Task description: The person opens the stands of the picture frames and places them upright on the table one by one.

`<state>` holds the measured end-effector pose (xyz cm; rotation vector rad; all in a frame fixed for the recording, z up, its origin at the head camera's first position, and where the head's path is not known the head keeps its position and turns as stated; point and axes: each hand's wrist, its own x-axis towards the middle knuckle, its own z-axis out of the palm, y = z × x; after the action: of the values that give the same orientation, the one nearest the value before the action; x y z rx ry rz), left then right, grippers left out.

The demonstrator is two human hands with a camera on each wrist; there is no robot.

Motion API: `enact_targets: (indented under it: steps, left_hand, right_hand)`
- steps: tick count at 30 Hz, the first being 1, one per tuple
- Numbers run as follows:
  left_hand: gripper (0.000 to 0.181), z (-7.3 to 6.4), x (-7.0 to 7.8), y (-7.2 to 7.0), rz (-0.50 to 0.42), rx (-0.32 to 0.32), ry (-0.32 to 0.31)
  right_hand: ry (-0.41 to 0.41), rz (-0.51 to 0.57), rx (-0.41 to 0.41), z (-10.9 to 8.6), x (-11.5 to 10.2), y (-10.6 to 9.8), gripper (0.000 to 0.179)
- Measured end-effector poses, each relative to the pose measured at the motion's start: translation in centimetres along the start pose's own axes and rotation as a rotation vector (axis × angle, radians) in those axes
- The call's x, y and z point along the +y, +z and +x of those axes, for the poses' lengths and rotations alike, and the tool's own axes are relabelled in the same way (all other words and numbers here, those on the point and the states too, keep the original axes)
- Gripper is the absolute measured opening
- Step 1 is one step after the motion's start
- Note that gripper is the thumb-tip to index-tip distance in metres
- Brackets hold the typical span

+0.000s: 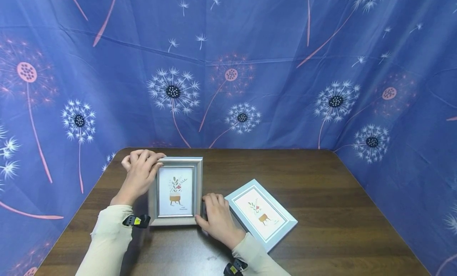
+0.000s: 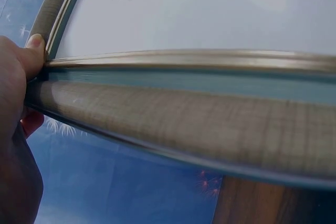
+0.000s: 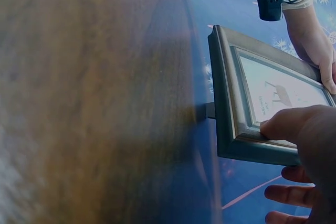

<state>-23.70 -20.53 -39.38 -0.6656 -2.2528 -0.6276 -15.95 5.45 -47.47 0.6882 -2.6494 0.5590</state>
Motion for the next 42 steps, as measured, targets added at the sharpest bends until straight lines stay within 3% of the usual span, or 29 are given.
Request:
enact_targets:
  steps: [20, 27, 42]
  left_hand:
    - [0.021, -1.0, 0.4, -0.3, -0.026, 0.047, 0.043]
    - [0.047, -1.3, 0.4, -0.2, -0.026, 0.065, 0.061]
    - [0.049, -1.8, 0.4, -0.1, -0.049, 0.084, 0.084]
  right_hand:
    - [-0.017, -0.015, 0.003, 0.0, 0.0, 0.2, 0.046]
    - [-0.009, -0.014, -0.001, -0.1, 0.0, 0.3, 0.046]
    - [-0.006, 0.002, -0.018, -0.3, -0.3, 0.3, 0.045]
